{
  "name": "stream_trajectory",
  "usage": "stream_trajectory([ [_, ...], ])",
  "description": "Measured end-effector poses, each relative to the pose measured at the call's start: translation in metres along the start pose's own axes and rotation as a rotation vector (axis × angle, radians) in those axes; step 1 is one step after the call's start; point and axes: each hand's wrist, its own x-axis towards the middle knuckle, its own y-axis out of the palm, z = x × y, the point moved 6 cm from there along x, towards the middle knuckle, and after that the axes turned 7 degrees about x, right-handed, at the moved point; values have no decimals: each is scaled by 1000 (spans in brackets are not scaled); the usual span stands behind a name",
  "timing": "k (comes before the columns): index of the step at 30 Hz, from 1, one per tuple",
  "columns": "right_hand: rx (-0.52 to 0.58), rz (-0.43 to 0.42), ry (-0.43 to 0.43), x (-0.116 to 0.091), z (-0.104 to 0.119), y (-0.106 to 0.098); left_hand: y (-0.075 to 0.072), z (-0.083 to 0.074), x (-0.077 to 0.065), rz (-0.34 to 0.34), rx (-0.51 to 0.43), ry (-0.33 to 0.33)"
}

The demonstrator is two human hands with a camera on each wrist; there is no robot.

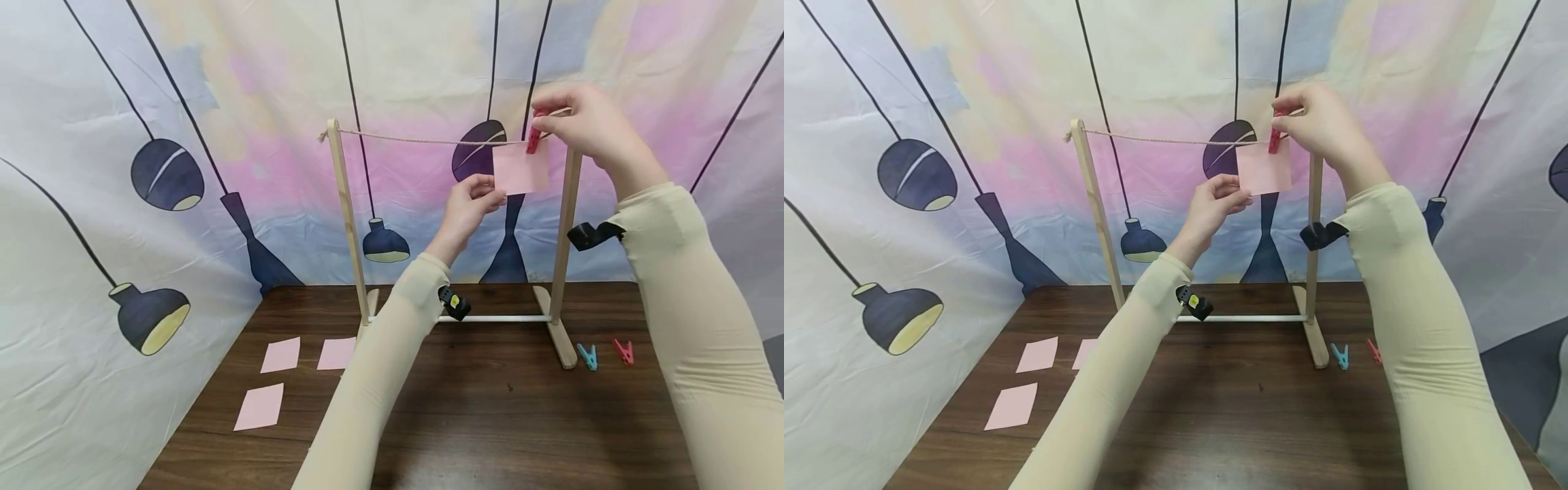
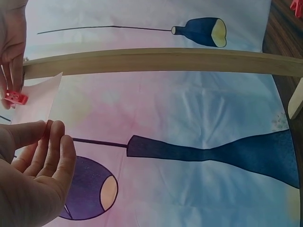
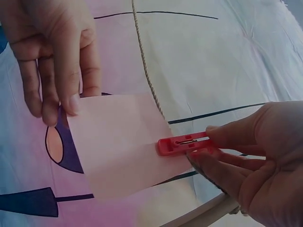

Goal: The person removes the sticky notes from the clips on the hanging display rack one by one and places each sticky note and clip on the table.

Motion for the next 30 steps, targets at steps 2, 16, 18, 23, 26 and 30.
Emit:
stream_trajectory([
  [2, 23, -27, -2, 0, 0, 1, -1, 0, 0, -1, 7, -1],
  [16, 281, -186, -3, -2, 1, -4, -4, 1, 0, 3, 20, -30],
  [18, 264, -214, -5, -2, 3, -6, -5, 2, 0, 11, 31, -42],
  [23, 256, -268, 2, -5, 4, -10, -8, 4, -1, 32, 54, -58],
  [26, 276, -298, -2, -8, 4, -12, -8, 4, -2, 33, 50, -61],
  [30, 301, -326, -11, -13, 8, -15, -10, 5, -1, 33, 42, -65],
])
